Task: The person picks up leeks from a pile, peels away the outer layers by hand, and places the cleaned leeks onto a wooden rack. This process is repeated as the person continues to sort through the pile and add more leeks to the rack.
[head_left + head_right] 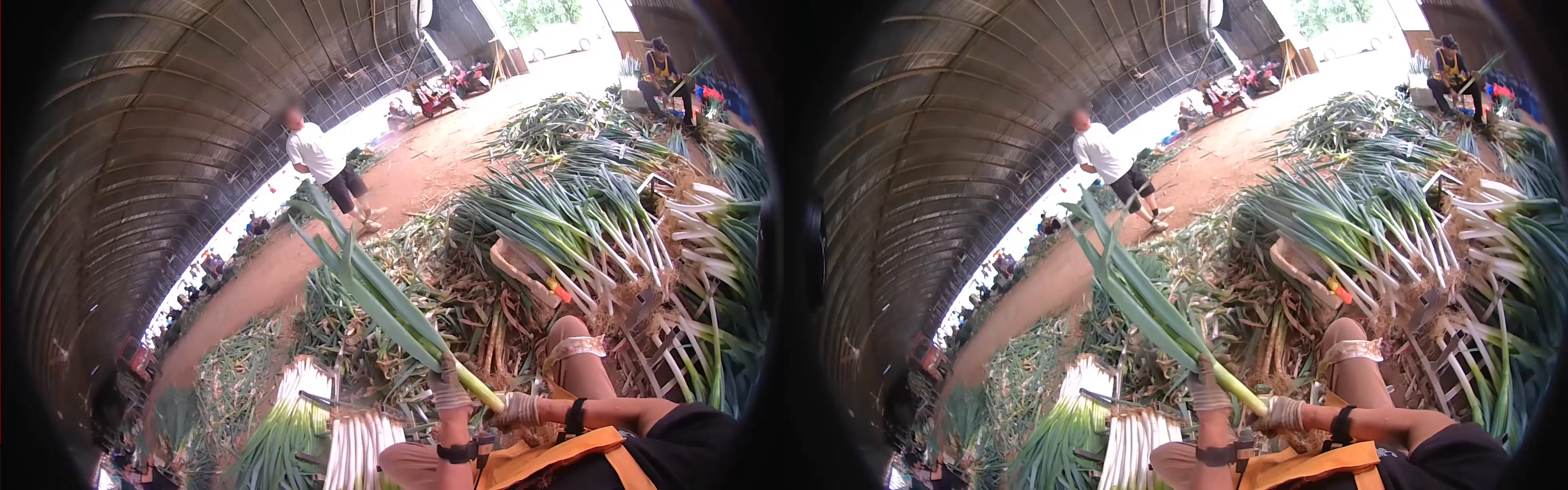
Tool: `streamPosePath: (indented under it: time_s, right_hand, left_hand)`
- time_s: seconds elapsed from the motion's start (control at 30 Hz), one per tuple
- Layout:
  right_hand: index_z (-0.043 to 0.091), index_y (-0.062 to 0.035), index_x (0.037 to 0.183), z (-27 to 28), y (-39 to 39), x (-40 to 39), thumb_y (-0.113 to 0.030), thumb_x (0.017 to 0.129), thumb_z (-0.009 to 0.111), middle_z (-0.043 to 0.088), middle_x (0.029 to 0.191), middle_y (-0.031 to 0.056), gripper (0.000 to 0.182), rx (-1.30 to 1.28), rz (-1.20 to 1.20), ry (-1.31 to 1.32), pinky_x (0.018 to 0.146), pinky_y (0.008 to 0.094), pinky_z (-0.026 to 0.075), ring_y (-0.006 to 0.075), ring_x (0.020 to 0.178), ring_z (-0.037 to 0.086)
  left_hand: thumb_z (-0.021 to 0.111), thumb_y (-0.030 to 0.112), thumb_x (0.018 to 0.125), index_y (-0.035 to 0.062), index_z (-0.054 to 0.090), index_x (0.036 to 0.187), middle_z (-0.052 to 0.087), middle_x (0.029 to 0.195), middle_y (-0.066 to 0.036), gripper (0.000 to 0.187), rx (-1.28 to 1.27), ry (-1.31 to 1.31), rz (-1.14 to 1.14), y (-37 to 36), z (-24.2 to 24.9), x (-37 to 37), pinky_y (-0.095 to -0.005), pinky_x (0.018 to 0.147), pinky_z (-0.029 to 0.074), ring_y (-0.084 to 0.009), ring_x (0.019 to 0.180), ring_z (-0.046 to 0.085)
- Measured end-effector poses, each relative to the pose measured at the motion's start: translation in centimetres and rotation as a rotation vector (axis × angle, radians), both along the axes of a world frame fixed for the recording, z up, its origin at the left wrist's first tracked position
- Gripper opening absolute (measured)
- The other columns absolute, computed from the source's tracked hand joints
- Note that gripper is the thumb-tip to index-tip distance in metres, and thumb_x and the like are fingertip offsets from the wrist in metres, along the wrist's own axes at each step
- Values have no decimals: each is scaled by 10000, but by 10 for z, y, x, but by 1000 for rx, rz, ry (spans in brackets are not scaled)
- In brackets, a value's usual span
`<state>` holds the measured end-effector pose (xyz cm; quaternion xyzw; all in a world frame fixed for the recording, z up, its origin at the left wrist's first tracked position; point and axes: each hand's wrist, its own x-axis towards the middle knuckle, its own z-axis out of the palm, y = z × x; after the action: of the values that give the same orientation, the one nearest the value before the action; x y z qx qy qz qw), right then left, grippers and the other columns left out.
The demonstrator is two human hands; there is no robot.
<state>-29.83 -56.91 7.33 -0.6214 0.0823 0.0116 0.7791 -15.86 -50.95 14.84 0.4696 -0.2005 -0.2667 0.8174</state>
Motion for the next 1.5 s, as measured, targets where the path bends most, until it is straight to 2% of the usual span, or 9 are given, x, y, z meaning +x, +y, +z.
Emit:
streamPosePath:
  time_s: [0.1, 0.27, 0.37, 0.57, 0.7, 0.97, 1.3, 1.43, 1.5]
  right_hand:
    - [539, -67, 905, 5, -2, -2, -181, 742, 682, 566, 687, 15, 245, -226, -50, 71, 505, 260, 455, 109, 578, 533]
    - [556, -56, 893, 4, -1, -4, -175, 730, 689, 562, 693, 20, 242, -103, -63, 65, 512, 257, 465, 109, 576, 528]
    - [553, -49, 899, -5, -1, -3, -158, 723, 699, 564, 713, 26, 253, -60, -41, 90, 519, 254, 476, 111, 584, 532]
    - [515, -53, 900, -6, -1, -8, -128, 710, 708, 545, 732, 24, 281, 59, -13, 82, 516, 252, 486, 114, 601, 534]
    - [503, -63, 876, 2, -1, -11, -105, 706, 703, 529, 707, 17, 266, 47, 82, 85, 499, 251, 468, 115, 589, 527]
    - [546, -48, 870, 0, 3, -6, -145, 700, 700, 567, 717, 29, 249, -60, 125, 51, 496, 262, 465, 113, 592, 539]
    - [562, -51, 656, 26, 13, -2, -223, 665, 650, 542, 529, 36, 193, -548, 75, 34, 414, 285, 398, 126, 443, 501]
    - [554, -74, 627, 19, 13, -1, -223, 669, 634, 520, 501, 12, 174, -508, 92, 87, 393, 280, 363, 112, 414, 469]
    - [546, -78, 620, 22, 15, -4, -218, 672, 628, 509, 495, 3, 170, -436, 87, 118, 393, 278, 361, 108, 415, 461]
  left_hand:
    - [551, 311, 870, -1, 464, 1063, 614, 775, -120, 377, -25, 47, 162, 1, 7, -14, -309, 542, 537, -217, 625, 619]
    - [484, 308, 900, 18, 494, 1051, 629, 818, -129, 328, -196, 351, 130, -9, -22, -1, -342, 596, 549, -242, 658, 626]
    - [405, 458, 899, 67, 554, 982, 630, 786, -86, 427, -136, 384, 135, -12, -31, 3, -368, 612, 516, -237, 701, 611]
    - [470, 366, 879, 81, 579, 784, 625, 692, -83, 318, -93, 654, -103, -13, -70, 40, -359, 590, 550, -225, 618, 619]
    - [505, 344, 866, 69, 598, 785, 637, 725, -99, 301, -202, 809, -384, 1, -128, 54, -375, 611, 525, -252, 655, 625]
    - [527, 335, 859, 34, 609, 803, 638, 722, -118, 318, 704, 53, -184, 40, -168, 8, -344, 581, 490, -227, 625, 607]
    - [555, 325, 852, -11, 623, 825, 639, 719, -141, 343, 753, -629, 312, 75, -47, 36, -306, 543, 446, -196, 587, 584]
    - [581, 273, 842, -18, 632, 759, 609, 601, -116, 307, 1000, -491, 139, 77, -2, 19, -296, 486, 409, -150, 500, 529]
    - [574, 241, 850, -9, 592, 722, 526, 503, -57, 281, 913, -510, 99, 79, -6, 25, -269, 409, 362, -115, 432, 479]
